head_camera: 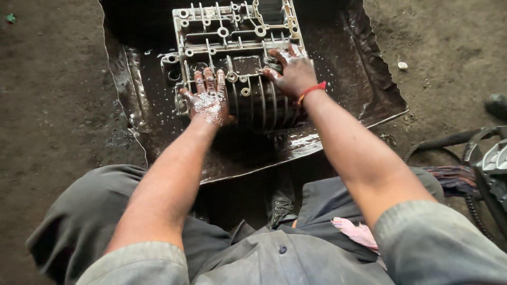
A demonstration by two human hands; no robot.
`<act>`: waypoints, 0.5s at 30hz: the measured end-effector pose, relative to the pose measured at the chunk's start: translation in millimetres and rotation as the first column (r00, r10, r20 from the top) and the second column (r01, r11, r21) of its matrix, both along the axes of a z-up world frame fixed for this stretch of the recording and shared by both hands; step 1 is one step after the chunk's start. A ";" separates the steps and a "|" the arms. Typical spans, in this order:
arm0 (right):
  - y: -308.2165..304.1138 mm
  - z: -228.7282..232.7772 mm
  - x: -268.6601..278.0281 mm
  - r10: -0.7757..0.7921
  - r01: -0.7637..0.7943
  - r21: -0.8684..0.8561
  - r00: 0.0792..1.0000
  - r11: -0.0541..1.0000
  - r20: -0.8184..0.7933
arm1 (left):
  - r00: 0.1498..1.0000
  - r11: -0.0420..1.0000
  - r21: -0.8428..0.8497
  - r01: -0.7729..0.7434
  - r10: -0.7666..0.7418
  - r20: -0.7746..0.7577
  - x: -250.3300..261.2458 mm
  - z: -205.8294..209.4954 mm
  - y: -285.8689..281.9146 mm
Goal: The person scrubs a disassembled engine block with a rag and liquid cleaner while sitting on the floor. They repeatedly rub the top surface and sides of the metal block, occasionally dipping the rag into the liquid to continue cleaning.
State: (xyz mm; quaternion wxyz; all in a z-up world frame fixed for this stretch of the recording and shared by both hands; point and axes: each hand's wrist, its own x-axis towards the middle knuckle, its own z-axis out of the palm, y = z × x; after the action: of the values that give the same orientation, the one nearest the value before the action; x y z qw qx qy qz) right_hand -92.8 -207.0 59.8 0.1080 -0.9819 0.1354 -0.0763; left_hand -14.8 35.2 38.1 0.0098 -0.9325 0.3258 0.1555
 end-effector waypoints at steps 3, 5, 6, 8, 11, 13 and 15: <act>-3.6 -31.8 -6.6 0.128 -0.092 -0.225 0.980 0.970 0.150 | 1.000 1.000 0.003 -0.004 0.005 -0.023 -2.1 1.2 0.9; 13.0 -54.8 -31.4 0.178 -0.075 -0.299 0.926 0.951 0.334 | 1.000 1.000 -0.008 -0.002 0.002 -0.019 1.9 4.4 2.1; 19.7 -60.0 -44.7 0.172 -0.074 -0.309 0.938 0.948 0.302 | 1.000 1.000 -0.015 0.004 -0.004 -0.023 0.7 4.9 2.9; 30.3 -62.1 -70.9 0.155 -0.068 -0.337 0.958 0.939 0.240 | 0.999 1.000 -0.006 0.007 -0.007 -0.045 -0.7 6.8 3.4; 36.6 -55.9 -103.6 0.203 -0.147 -0.251 0.956 0.957 0.214 | 0.998 1.000 -0.015 0.007 -0.008 -0.069 1.9 8.2 5.3; 43.8 -56.0 -124.6 0.199 -0.178 -0.161 0.971 0.971 0.132 | 0.999 0.995 -0.094 0.021 -0.025 -0.046 5.3 4.7 11.7; 42.9 -48.6 -128.5 0.161 -0.156 -0.067 0.984 0.985 0.074 | 0.999 0.993 -0.117 0.027 -0.032 -0.038 7.9 4.1 18.6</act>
State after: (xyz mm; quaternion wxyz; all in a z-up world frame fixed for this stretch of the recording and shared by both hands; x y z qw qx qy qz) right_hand -221.3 -164.1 11.2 0.0892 -0.9886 0.0498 -0.1105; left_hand -6.9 53.9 42.3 -0.0489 -0.9233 0.3483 0.1543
